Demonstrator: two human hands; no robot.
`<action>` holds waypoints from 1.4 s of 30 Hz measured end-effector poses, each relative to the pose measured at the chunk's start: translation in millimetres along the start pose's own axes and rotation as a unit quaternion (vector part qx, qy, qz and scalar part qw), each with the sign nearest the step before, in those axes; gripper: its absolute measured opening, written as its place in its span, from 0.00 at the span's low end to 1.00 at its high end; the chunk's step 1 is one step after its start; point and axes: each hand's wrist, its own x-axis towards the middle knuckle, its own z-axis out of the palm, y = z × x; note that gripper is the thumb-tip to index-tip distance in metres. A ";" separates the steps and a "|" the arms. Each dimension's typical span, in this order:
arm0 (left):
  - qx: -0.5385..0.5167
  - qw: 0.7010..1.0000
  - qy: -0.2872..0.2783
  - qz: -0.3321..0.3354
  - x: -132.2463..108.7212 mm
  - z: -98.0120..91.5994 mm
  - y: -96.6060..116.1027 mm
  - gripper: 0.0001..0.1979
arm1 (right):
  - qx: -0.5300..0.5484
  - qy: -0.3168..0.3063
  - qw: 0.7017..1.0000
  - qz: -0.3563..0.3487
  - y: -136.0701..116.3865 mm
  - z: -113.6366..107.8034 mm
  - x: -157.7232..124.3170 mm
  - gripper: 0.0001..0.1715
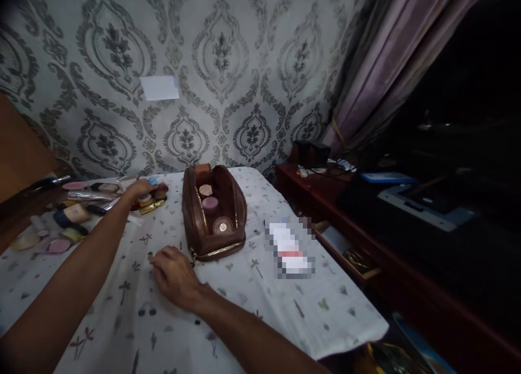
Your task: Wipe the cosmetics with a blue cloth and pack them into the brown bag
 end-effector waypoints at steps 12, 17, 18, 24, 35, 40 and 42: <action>0.105 0.993 0.028 0.053 -21.5 2.9 8.6 0.19 | 0.019 0.005 1.000 0.002 2.7 -0.7 0.7 0.14; 0.156 0.979 0.060 0.113 -46.4 2.1 16.2 0.16 | 0.024 0.002 0.999 0.020 4.8 1.9 1.3 0.13; 0.162 0.977 0.066 0.124 -50.6 1.0 17.4 0.16 | 0.025 0.002 0.999 0.024 4.7 2.0 1.5 0.13; 0.161 0.968 0.104 0.161 -68.5 -8.8 21.7 0.20 | 0.021 0.002 0.999 0.028 5.0 1.5 1.7 0.12; 0.109 0.964 0.095 0.224 -99.9 3.6 20.7 0.14 | 0.016 0.006 1.000 0.023 4.6 1.3 1.5 0.12; 0.081 0.969 0.086 0.216 -105.6 13.3 19.6 0.19 | 0.017 0.008 1.000 0.024 5.2 1.3 1.3 0.14; 0.067 0.968 0.078 0.227 -111.4 18.6 19.9 0.21 | 0.019 0.010 0.999 0.027 5.4 1.4 1.4 0.13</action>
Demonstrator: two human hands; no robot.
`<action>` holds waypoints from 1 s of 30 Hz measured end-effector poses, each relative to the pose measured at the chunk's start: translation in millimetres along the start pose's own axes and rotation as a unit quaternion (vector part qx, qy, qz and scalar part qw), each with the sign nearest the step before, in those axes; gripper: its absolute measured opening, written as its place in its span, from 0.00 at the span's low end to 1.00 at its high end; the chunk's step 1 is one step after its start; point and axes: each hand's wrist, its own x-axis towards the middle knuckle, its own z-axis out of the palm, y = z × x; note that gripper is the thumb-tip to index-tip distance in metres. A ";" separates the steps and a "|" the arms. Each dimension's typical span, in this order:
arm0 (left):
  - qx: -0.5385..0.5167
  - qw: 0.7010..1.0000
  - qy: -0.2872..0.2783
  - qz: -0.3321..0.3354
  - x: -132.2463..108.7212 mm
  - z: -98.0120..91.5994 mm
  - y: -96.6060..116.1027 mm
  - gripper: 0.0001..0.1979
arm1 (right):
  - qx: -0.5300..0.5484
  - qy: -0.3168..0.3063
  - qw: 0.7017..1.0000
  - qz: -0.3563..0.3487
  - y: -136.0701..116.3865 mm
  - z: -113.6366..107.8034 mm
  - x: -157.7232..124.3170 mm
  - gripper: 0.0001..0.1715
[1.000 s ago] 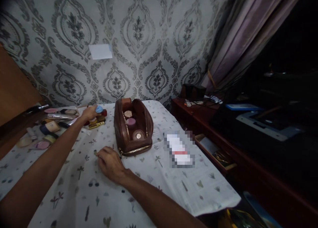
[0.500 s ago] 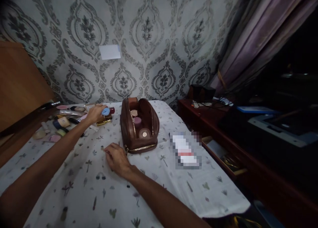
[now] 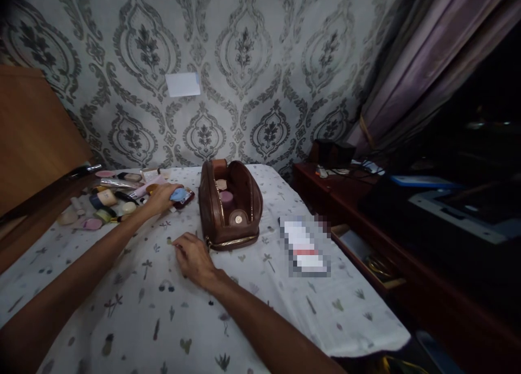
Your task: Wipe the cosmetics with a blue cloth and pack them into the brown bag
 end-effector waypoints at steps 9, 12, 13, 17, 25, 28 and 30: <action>-0.040 0.999 -0.003 -0.032 -16.0 17.4 20.5 0.18 | 0.003 0.002 1.000 0.001 3.1 1.5 0.9 0.13; -0.057 0.998 -0.003 -0.024 -20.3 18.3 27.9 0.22 | 0.015 0.012 1.000 0.003 4.1 1.4 0.5 0.13; -0.060 0.998 0.000 -0.019 -22.4 18.0 30.1 0.24 | 0.020 0.016 1.000 0.003 4.0 0.9 0.3 0.14; -0.095 0.995 0.008 0.022 -33.1 13.5 35.3 0.29 | 0.026 0.026 0.999 0.005 1.6 -2.3 -0.7 0.14; -0.144 0.984 -0.040 0.099 -76.0 -21.9 44.4 0.15 | 0.033 0.079 0.996 0.002 -0.6 -5.1 -4.1 0.15; -0.236 0.966 -0.078 0.066 -89.9 -34.1 43.8 0.10 | 0.040 0.088 0.995 0.021 0.6 -4.1 -5.3 0.20; -0.276 0.960 -0.055 -0.008 -94.7 -35.5 40.4 0.16 | 0.042 0.086 0.995 0.031 1.9 -3.1 -5.5 0.24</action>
